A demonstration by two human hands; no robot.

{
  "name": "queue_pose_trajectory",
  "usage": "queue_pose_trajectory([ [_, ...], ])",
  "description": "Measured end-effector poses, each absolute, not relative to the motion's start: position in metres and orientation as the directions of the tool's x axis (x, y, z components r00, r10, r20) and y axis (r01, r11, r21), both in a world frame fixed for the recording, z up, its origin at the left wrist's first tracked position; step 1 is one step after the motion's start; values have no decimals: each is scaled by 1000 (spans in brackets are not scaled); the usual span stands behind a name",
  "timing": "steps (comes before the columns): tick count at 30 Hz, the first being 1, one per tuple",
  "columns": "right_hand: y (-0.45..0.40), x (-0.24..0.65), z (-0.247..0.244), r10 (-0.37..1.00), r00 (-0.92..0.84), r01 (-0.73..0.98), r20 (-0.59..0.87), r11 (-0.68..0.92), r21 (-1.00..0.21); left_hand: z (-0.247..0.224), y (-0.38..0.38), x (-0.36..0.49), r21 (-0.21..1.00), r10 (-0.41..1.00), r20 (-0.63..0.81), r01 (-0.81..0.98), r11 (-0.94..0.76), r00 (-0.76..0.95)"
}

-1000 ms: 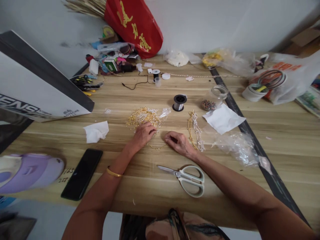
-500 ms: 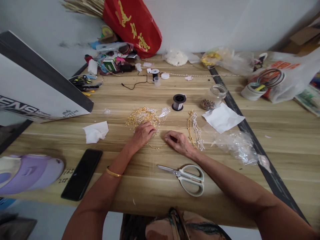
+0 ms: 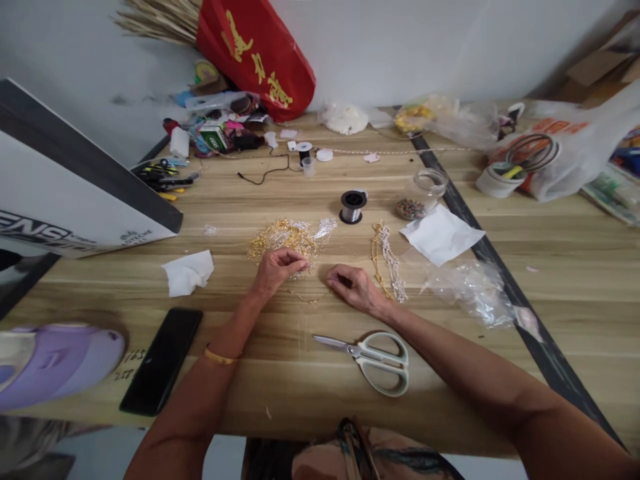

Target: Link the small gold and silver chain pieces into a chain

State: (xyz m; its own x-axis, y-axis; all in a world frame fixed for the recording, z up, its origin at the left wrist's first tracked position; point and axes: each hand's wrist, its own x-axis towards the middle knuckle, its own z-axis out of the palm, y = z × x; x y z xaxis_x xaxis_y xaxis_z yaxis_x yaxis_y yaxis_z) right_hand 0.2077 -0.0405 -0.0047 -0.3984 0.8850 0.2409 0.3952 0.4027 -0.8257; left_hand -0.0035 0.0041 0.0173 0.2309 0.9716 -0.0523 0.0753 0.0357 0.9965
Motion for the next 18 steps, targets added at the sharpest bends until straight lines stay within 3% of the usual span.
queue_pose_trajectory([
  [18,-40,209,-4,884,-398,377,246,401,-835,13,-5,11,957,961,-21,284,-60,275],
])
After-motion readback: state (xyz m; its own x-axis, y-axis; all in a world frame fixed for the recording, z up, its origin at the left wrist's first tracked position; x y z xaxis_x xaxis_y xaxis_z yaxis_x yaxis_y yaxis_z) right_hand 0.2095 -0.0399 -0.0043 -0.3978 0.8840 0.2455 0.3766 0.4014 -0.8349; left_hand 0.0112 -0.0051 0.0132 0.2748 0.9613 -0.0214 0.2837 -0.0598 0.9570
